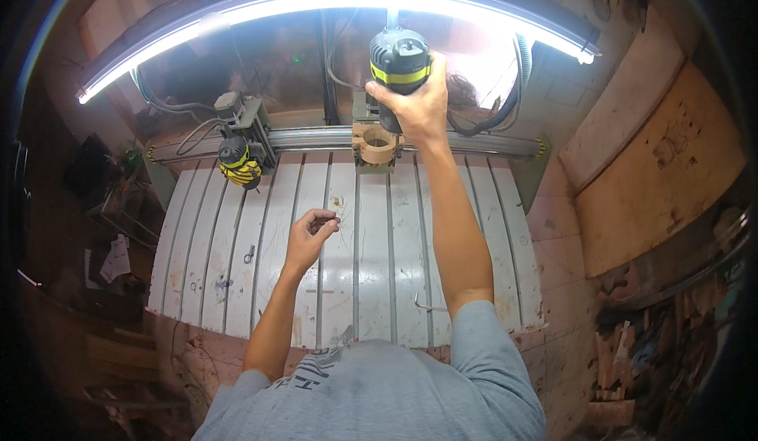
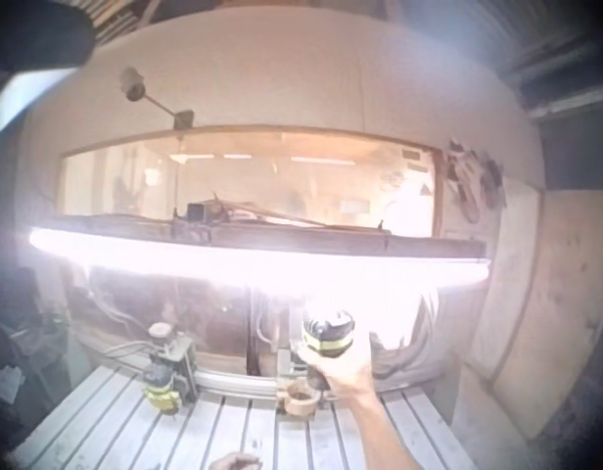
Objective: The person uses an allen wrench to loosen and tighten screws on a CNC machine spindle motor, while holding the motor with their other hand.
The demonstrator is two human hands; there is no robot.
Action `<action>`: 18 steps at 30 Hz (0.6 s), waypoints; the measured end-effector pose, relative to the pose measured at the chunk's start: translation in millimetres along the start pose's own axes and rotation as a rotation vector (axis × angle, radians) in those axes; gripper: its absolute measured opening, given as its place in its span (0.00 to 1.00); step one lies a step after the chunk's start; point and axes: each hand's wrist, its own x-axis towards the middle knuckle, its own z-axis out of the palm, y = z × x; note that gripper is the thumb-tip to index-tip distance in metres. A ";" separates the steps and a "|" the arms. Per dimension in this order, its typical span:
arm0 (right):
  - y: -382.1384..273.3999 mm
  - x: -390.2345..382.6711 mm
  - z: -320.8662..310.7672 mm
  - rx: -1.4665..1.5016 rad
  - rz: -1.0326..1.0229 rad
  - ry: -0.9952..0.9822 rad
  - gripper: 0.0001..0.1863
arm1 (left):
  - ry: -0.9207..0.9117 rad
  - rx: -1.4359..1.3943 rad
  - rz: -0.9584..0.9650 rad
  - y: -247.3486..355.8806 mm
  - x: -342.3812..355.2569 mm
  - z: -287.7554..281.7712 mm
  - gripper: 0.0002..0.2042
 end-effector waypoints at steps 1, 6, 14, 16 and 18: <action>2.0 3.3 5.4 -0.047 0.013 0.014 0.40 | 0.004 0.010 -0.019 -1.9 -1.6 -0.5 0.15; 36.2 14.3 27.9 0.018 0.021 0.067 0.39 | 0.020 -0.009 -0.087 -2.9 -8.3 -1.2 0.16; 73.0 1.3 35.5 0.006 0.109 0.080 0.38 | 0.053 -0.044 -0.114 -15.4 -7.6 -11.0 0.16; 81.7 -3.7 37.6 -0.005 0.110 0.083 0.38 | 0.053 -0.051 -0.120 -17.2 -5.9 -10.4 0.16; 84.0 -10.9 39.6 -0.003 0.170 0.091 0.39 | 0.049 -0.065 -0.134 -19.5 -4.3 -7.5 0.16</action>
